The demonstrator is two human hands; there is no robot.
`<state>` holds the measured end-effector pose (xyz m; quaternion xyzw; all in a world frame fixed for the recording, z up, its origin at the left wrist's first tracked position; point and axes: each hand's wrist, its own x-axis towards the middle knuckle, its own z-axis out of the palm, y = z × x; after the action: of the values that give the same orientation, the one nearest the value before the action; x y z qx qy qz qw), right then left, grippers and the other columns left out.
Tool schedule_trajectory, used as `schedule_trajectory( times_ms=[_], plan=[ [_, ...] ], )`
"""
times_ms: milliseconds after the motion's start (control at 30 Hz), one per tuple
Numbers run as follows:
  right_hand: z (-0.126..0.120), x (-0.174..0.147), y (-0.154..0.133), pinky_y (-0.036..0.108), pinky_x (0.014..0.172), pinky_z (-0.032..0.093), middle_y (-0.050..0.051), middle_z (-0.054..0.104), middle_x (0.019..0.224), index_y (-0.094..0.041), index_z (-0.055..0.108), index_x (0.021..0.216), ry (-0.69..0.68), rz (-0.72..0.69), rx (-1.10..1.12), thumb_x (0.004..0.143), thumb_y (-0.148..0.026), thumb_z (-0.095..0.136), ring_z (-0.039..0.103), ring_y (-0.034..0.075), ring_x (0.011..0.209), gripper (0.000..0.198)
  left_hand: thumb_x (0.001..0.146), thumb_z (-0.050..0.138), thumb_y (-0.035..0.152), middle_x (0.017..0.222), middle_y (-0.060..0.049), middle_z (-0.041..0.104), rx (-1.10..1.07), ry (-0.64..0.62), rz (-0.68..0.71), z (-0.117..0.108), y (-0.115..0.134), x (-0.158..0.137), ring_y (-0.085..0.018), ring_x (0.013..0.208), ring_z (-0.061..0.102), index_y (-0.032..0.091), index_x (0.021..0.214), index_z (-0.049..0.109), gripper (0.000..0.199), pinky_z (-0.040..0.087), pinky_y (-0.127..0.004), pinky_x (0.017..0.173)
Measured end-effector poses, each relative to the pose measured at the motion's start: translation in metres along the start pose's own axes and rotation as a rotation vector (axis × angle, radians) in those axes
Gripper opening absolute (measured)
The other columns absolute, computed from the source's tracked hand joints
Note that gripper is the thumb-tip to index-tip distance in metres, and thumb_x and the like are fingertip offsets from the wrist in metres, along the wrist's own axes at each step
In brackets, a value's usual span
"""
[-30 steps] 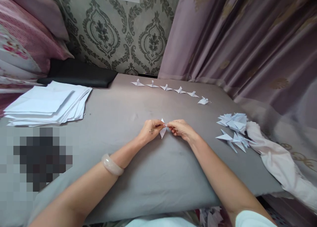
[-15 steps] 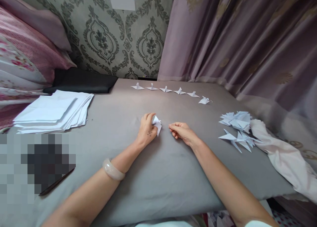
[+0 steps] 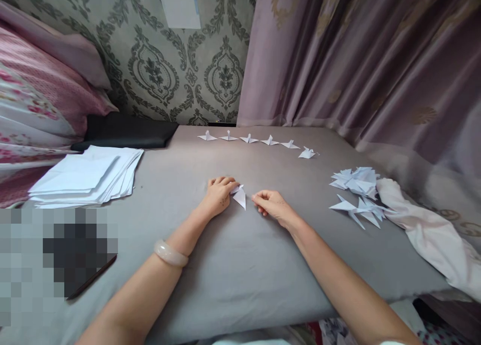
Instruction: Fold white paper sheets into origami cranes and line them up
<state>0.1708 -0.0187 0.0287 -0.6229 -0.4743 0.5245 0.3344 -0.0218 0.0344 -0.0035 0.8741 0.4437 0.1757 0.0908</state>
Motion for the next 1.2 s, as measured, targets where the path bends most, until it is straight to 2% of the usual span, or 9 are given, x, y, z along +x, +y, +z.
schedule_trajectory(
  times_ms=[200, 333, 467, 600, 767, 867, 1000, 1067, 1200],
  plan=[
    [-0.008, -0.003, 0.012, 0.02, 0.052, 0.041, 0.0, 0.061, 0.065, -0.017, 0.061, 0.072, 0.095, -0.129, -0.175, 0.076, -0.029, 0.059, 0.054, 0.01, 0.055, 0.013, 0.085, 0.045, 0.019, 0.098, -0.01, 0.065, 0.052, 0.083, -0.146, -0.006, 0.01, -0.014, -0.024, 0.092, 0.059, 0.02, 0.107, 0.063, 0.028, 0.038, -0.034, 0.077],
    [-0.008, -0.002, 0.014, 0.027, 0.071, 0.045, 0.002, 0.067, 0.08, -0.017, 0.065, 0.087, 0.177, -0.264, -0.336, 0.075, -0.025, 0.059, 0.058, 0.012, 0.069, 0.016, 0.083, 0.051, 0.023, 0.075, -0.004, 0.066, -0.216, 0.032, -0.297, -0.006, 0.024, -0.016, -0.018, 0.068, 0.06, 0.018, 0.108, 0.06, 0.027, 0.039, -0.027, 0.064],
    [-0.003, 0.004, 0.011, 0.027, 0.075, 0.045, 0.004, 0.064, 0.097, -0.02, 0.063, 0.103, 0.172, -0.355, -0.42, 0.074, -0.027, 0.063, 0.057, 0.011, 0.071, 0.03, 0.081, 0.053, 0.026, 0.064, -0.001, 0.064, -0.433, -0.011, -0.423, -0.007, 0.037, -0.013, -0.014, 0.058, 0.057, 0.018, 0.097, 0.062, 0.02, 0.037, -0.023, 0.055],
    [0.005, 0.017, 0.011, 0.026, 0.073, 0.044, 0.003, 0.061, 0.097, -0.022, 0.063, 0.105, 0.139, -0.397, -0.489, 0.074, -0.026, 0.067, 0.055, 0.011, 0.072, 0.032, 0.081, 0.054, 0.028, 0.061, 0.001, 0.061, -0.47, -0.004, -0.465, -0.004, 0.037, -0.012, -0.014, 0.058, 0.056, 0.018, 0.093, 0.062, 0.018, 0.038, -0.023, 0.054],
    [0.011, 0.031, 0.012, 0.025, 0.072, 0.041, 0.001, 0.057, 0.088, -0.02, 0.067, 0.09, 0.115, -0.457, -0.588, 0.079, -0.025, 0.064, 0.054, 0.011, 0.074, 0.012, 0.071, 0.065, 0.023, 0.09, -0.004, 0.06, -0.415, 0.214, -0.344, 0.002, 0.026, -0.011, -0.017, 0.079, 0.055, 0.018, 0.108, 0.055, 0.039, 0.045, -0.03, 0.074],
    [0.012, 0.03, 0.005, 0.024, 0.072, 0.041, 0.002, 0.057, 0.09, -0.019, 0.065, 0.082, 0.098, -0.508, -0.634, 0.082, -0.021, 0.061, 0.054, 0.012, 0.076, 0.005, 0.073, 0.062, 0.021, 0.085, -0.001, 0.059, -0.627, 0.199, -0.318, 0.005, 0.019, -0.009, -0.014, 0.072, 0.054, 0.019, 0.111, 0.051, 0.039, 0.046, -0.029, 0.072],
    [0.009, 0.023, -0.008, 0.025, 0.073, 0.04, 0.003, 0.059, 0.095, -0.02, 0.064, 0.087, 0.107, -0.604, -0.703, 0.085, -0.017, 0.055, 0.055, 0.013, 0.079, 0.01, 0.074, 0.062, 0.024, 0.075, 0.001, 0.057, -1.023, 0.136, -0.41, 0.011, 0.016, -0.005, -0.012, 0.063, 0.055, 0.016, 0.11, 0.047, 0.04, 0.046, -0.025, 0.061],
    [0.006, 0.021, -0.009, 0.025, 0.075, 0.04, 0.004, 0.059, 0.098, -0.021, 0.064, 0.091, 0.1, -0.636, -0.743, 0.086, -0.016, 0.054, 0.055, 0.014, 0.085, 0.012, 0.074, 0.062, 0.023, 0.076, 0.0, 0.058, -0.957, 0.141, -0.41, 0.012, 0.017, -0.004, -0.012, 0.065, 0.056, 0.016, 0.105, 0.051, 0.034, 0.046, -0.026, 0.061],
    [0.004, 0.025, 0.003, 0.026, 0.077, 0.04, 0.004, 0.059, 0.095, -0.02, 0.064, 0.091, 0.041, -0.591, -0.769, 0.087, -0.014, 0.053, 0.055, 0.015, 0.09, 0.013, 0.073, 0.062, 0.014, 0.096, -0.006, 0.06, -0.515, 0.231, -0.238, 0.012, 0.023, -0.006, -0.018, 0.086, 0.055, 0.018, 0.099, 0.061, 0.027, 0.045, -0.03, 0.076]
  ],
)
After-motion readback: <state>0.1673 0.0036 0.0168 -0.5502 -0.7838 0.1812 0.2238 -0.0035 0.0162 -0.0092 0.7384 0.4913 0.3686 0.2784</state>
